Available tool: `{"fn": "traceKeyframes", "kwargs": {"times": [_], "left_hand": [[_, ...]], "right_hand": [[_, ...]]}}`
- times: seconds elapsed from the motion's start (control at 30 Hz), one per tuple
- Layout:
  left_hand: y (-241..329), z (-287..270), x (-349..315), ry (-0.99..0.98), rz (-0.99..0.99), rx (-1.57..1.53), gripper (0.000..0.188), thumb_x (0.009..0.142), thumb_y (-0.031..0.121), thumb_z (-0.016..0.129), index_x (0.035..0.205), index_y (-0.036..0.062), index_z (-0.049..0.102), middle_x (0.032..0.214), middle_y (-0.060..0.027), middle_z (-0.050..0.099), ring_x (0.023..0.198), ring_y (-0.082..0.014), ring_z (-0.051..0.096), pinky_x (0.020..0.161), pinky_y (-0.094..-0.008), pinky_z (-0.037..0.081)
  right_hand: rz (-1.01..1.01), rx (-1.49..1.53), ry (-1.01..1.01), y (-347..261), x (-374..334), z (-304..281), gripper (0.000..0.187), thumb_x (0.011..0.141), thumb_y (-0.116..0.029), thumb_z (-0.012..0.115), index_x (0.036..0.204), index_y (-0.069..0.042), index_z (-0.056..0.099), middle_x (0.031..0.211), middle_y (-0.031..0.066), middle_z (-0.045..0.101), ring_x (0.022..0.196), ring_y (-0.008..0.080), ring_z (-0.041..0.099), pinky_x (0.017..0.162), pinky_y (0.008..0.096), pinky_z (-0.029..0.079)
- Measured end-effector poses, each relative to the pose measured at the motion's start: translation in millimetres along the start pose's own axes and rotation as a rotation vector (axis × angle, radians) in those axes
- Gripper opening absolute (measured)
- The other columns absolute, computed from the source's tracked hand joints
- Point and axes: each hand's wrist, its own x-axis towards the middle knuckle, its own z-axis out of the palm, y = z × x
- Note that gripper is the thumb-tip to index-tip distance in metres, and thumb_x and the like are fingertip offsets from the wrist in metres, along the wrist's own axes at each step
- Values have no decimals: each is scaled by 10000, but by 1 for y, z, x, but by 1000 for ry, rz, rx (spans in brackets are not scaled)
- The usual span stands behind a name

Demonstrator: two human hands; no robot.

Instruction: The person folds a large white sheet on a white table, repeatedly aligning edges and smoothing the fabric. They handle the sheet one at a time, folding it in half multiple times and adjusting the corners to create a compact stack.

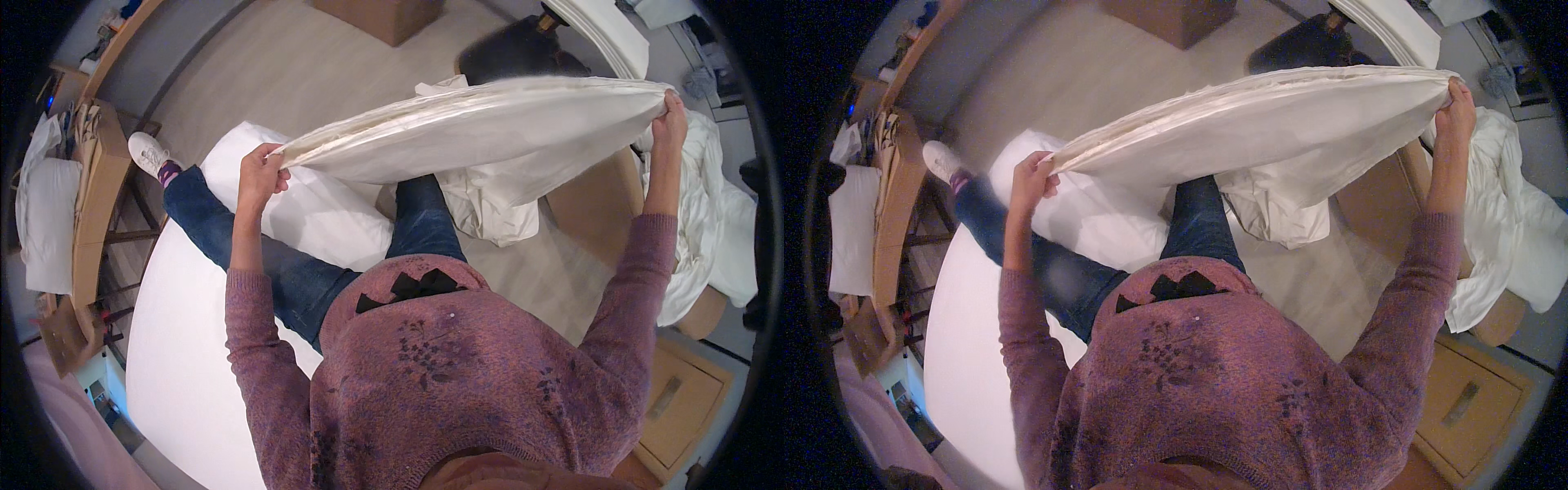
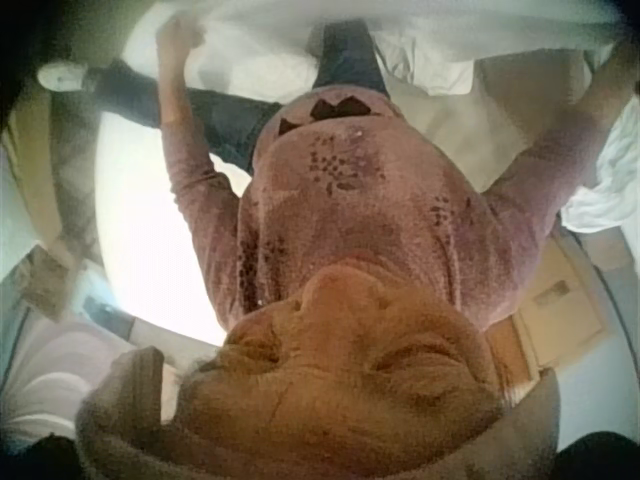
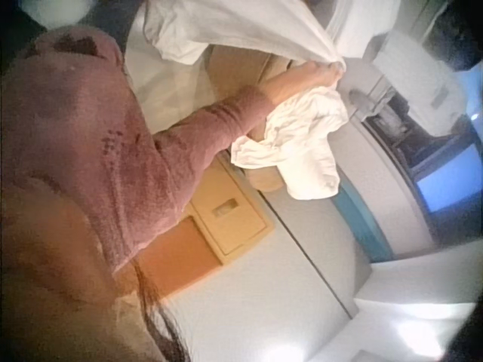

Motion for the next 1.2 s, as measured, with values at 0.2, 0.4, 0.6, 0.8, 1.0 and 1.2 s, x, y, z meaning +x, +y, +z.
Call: {"fn": "traceKeyframes", "kwargs": {"times": [0.2, 0.4, 0.6, 0.8, 1.0, 1.2], "left_hand": [[-23, 6, 6, 28, -154, -246, 215, 800, 102, 465, 967, -17, 529, 637, -75, 567, 431, -93, 518, 382, -191, 422], [-31, 40, 0, 86, -59, -174, 195, 771, 48, 449, 928, -25, 540, 646, -66, 566, 445, -83, 519, 379, -184, 409], [-35, 32, 8, 231, 251, 162, 157, 731, 55, 472, 827, 28, 592, 619, -63, 560, 491, -122, 506, 488, -261, 422], [-73, -21, 20, 445, 124, 413, 165, 719, 128, 510, 838, 94, 619, 715, -110, 606, 656, -221, 575, 635, -311, 441], [-100, -32, 17, 339, -76, 460, 184, 745, 153, 490, 867, 104, 618, 781, -127, 616, 764, -264, 591, 686, -343, 450], [-114, -40, 23, 288, -210, 514, 232, 736, 130, 460, 887, 131, 635, 853, -125, 617, 811, -273, 587, 720, -347, 447]], "right_hand": [[18, 11, -122, -18, -16, 5, 99, 794, -11, 500, 892, -6, 486, 917, 106, 546, 863, 219, 536, 820, 355, 439], [95, 73, -250, -30, -37, 8, 97, 801, -15, 493, 897, -16, 488, 926, 99, 546, 876, 220, 537, 842, 352, 429], [133, 50, -210, -36, -46, 1, 99, 807, -36, 498, 904, -19, 487, 945, 109, 543, 906, 232, 534, 824, 367, 442], [129, 91, -226, -37, -74, -4, 179, 808, -33, 483, 982, 5, 478, 992, 131, 540, 937, 240, 526, 852, 384, 422], [122, 108, -404, -63, -114, 10, 306, 787, -114, 498, 1040, 53, 451, 1047, 159, 499, 1006, 266, 474, 923, 397, 341], [57, 29, -552, -85, -170, 42, 212, 716, -132, 549, 703, -74, 346, 694, 13, 266, 671, 142, 253, 607, 276, 250]]}}
